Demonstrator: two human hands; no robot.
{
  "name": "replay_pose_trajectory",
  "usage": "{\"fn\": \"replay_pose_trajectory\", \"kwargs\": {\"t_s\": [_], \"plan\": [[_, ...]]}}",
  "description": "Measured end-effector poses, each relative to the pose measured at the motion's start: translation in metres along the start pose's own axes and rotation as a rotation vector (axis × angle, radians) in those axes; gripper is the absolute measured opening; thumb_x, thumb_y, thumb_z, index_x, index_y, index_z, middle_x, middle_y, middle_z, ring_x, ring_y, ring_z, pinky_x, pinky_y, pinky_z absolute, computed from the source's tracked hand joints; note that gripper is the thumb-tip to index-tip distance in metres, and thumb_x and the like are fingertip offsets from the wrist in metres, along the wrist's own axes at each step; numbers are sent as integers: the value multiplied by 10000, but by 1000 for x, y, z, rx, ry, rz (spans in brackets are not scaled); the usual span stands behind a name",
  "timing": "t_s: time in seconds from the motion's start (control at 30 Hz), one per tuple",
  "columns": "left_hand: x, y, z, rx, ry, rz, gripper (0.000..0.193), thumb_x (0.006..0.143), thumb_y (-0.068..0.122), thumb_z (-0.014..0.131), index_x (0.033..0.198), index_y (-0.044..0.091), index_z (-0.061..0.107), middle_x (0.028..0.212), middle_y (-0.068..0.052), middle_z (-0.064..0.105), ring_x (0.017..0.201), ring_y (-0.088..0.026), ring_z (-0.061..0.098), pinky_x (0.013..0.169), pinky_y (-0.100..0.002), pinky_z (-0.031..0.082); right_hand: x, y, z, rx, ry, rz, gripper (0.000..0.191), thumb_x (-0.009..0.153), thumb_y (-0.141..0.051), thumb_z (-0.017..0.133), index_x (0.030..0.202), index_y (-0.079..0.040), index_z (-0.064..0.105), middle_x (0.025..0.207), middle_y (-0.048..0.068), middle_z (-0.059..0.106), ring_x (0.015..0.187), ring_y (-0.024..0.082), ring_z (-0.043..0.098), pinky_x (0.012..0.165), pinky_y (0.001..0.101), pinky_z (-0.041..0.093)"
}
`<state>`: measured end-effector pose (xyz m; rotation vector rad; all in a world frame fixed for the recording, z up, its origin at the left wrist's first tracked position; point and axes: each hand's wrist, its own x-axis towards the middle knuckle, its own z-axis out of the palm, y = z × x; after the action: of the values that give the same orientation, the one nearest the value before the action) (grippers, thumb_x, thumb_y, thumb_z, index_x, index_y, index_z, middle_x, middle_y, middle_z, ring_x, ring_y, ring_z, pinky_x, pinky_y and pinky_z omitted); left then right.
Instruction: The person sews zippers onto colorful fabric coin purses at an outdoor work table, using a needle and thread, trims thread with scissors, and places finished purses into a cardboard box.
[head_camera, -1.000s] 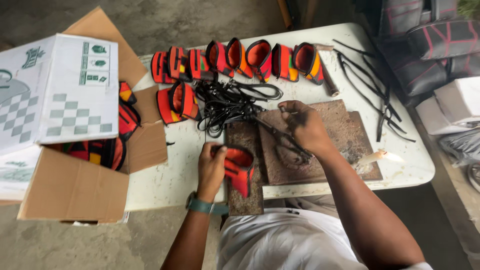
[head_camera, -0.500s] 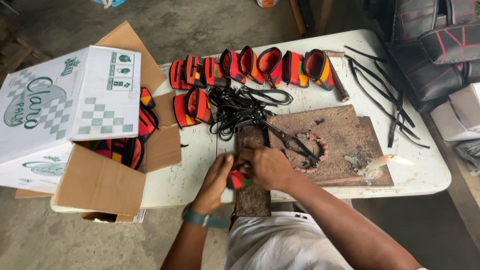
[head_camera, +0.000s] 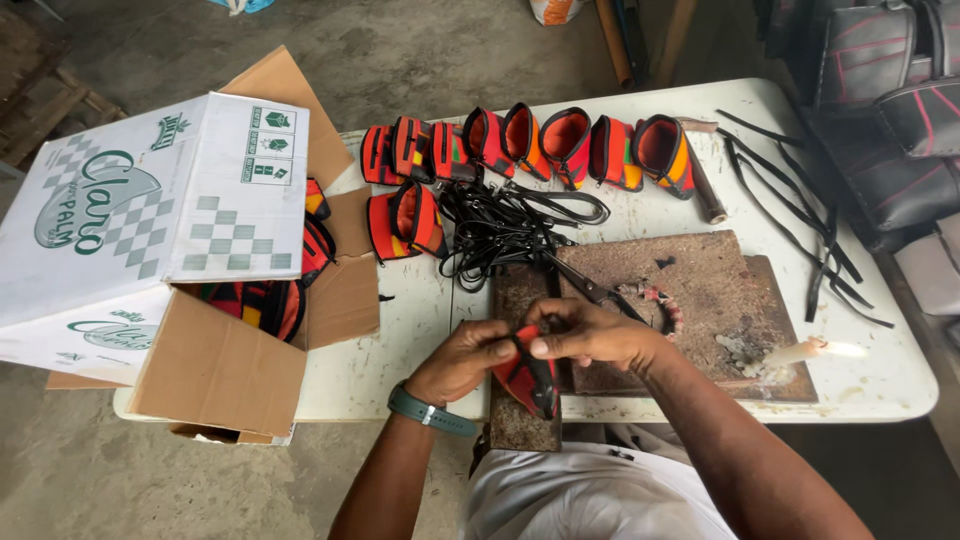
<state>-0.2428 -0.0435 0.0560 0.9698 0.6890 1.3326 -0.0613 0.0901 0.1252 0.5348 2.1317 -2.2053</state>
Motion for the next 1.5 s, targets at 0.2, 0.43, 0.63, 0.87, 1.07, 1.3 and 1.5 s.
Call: {"fn": "replay_pose_trajectory", "kwargs": {"t_s": [0.2, 0.43, 0.63, 0.87, 1.07, 1.3, 1.5], "plan": [[7, 6, 0, 31, -11, -114, 156, 918, 149, 788, 933, 93, 642, 903, 47, 639, 879, -54, 572, 829, -259, 469, 6, 10, -2, -82, 58, -227, 441, 852, -423, 886, 942, -57, 657, 820, -52, 571, 747, 39, 512, 600, 226, 404], [24, 10, -11, 181, 67, -237, 106, 835, 30, 723, 775, 67, 644, 749, 13, 657, 714, -76, 578, 692, -250, 457, 10, 4, -14, 8, 63, 141, 440, 775, -434, 825, 934, -55, 669, 678, -27, 548, 561, 82, 441, 489, 255, 330], [40, -14, -9, 695, 376, -275, 159, 806, 28, 711, 700, 8, 594, 638, -2, 548, 610, -75, 478, 520, -290, 391, 24, 14, -1, -333, 377, 107, 339, 740, -248, 822, 963, -41, 672, 709, 23, 649, 636, 116, 593, 568, 294, 473], [-7, -7, 47, 458, 274, -48, 145, 869, 101, 694, 960, 72, 584, 826, 47, 602, 771, -36, 550, 677, -256, 480, -30, 45, 13, -229, 544, -235, 238, 785, -90, 829, 820, -35, 600, 717, -13, 569, 676, 76, 504, 570, 278, 448], [1, -20, 117, 797, 86, 252, 140, 962, 48, 702, 1057, 47, 599, 784, -56, 604, 692, -135, 592, 626, -322, 497, -148, 69, 3, 310, 436, -152, 250, 767, 27, 795, 865, -50, 578, 825, 9, 568, 637, 66, 486, 494, 254, 376], [56, -63, 182, 910, 38, 527, 234, 910, -14, 686, 1110, 39, 576, 851, -131, 671, 750, -332, 688, 643, -407, 527, -232, 119, -8, 543, 749, -303, 233, 818, 84, 769, 916, -31, 593, 934, 94, 606, 642, 102, 541, 459, 260, 375], [96, -83, 202, 792, -207, 668, 302, 920, -20, 685, 1151, 56, 505, 943, -95, 635, 794, -315, 662, 781, -473, 521, -259, 149, -32, 637, 975, -302, 283, 772, 121, 748, 899, -58, 569, 1042, 55, 596, 640, 85, 538, 443, 243, 371]]}}
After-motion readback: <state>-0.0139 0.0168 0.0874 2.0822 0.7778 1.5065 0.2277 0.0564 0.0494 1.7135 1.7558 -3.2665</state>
